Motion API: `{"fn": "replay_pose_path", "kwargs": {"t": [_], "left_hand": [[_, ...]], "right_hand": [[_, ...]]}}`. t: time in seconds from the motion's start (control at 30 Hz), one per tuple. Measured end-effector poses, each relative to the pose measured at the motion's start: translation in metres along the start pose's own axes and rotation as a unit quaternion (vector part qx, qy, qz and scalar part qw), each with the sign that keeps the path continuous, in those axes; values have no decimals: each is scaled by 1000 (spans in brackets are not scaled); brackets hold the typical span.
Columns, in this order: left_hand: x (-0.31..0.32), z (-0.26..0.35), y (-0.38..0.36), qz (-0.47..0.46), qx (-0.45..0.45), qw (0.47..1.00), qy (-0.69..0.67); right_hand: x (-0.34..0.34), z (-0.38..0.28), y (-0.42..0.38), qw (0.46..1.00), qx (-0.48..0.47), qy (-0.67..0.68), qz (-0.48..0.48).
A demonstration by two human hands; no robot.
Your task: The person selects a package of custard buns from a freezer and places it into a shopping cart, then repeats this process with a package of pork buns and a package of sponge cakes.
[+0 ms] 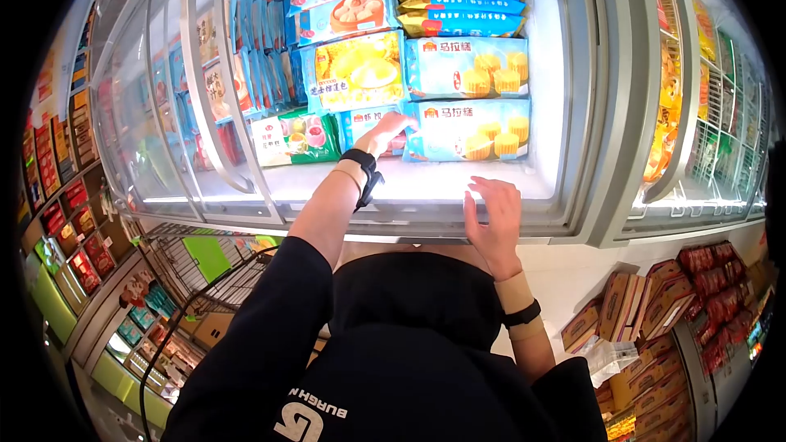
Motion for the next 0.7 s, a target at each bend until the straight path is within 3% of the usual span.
{"fn": "replay_pose_path", "kwargs": {"t": [0.07,0.13,0.37,0.53,0.63,0.7], "left_hand": [[2,3,-3,-33,28,999,-16],[2,4,-8,-42,-21,999,13],[2,10,-18,-48,-4,995,86],[9,39,-68,-69,16,986,150],[11,55,-93,-88,16,962,258],[23,62,-99,-63,72,948,305]], "right_hand": [[-1,-1,1,1000,0,5,1],[-1,-2,1,1000,0,9,2],[-3,-4,1,1000,-9,6,18],[-2,-2,-2,999,-25,5,32],[-2,-3,-4,999,-30,6,41],[-3,-4,-4,998,-32,8,45]]}}
Point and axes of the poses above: each hand's wrist, its own y-axis towards the middle knuckle, its own x-axis out of the palm, z = x × y, the point moved 6 cm from there along y, towards the middle knuckle
